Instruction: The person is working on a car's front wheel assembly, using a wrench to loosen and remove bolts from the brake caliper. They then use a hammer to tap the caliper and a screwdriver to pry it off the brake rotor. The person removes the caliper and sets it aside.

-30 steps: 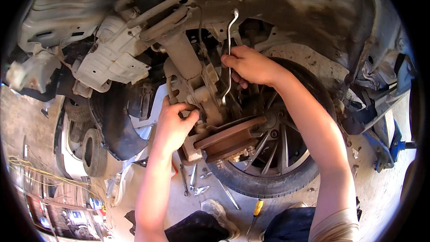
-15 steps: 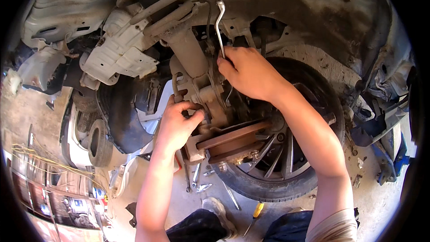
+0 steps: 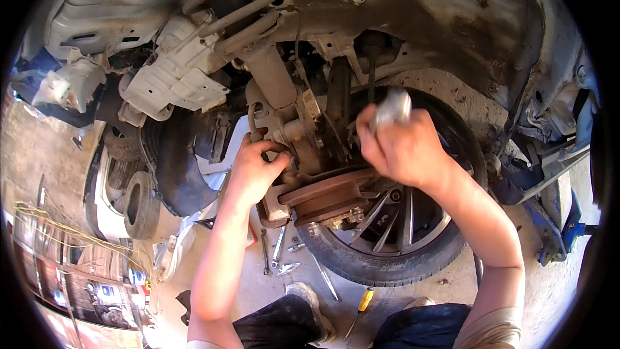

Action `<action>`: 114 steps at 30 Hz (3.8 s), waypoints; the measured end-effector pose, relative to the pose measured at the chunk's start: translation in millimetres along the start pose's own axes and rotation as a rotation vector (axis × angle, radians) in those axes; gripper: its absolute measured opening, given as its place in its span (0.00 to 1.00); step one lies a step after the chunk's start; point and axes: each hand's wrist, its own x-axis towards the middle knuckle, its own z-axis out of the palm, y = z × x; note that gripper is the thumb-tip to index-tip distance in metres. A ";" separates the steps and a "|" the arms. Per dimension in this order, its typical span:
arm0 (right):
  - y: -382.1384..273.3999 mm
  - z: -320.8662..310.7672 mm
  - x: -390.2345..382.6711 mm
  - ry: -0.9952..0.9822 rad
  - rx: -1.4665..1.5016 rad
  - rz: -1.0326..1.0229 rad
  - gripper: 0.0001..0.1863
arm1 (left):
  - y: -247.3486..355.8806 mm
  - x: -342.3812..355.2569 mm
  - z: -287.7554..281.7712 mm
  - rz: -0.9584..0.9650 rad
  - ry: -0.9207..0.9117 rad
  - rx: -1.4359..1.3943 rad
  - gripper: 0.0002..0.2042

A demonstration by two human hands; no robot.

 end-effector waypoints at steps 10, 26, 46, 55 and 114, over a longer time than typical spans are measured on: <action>30.3 73.6 62.0 -0.086 0.326 0.506 0.20 | 8.9 0.2 -0.8 0.002 -0.038 -0.111 0.13; 22.9 78.4 69.1 -0.048 0.288 0.487 0.19 | 11.3 3.4 0.6 -0.027 -0.061 -0.131 0.14; 3.8 49.5 36.1 0.080 0.278 0.386 0.14 | -0.9 3.0 5.9 0.058 0.009 -0.099 0.14; 38.5 98.0 75.8 -0.098 0.202 0.518 0.21 | 7.0 1.1 3.3 0.019 -0.026 -0.133 0.15; -6.2 31.5 -19.1 0.099 0.251 -0.241 0.09 | -3.5 5.6 6.0 0.062 0.001 -0.159 0.14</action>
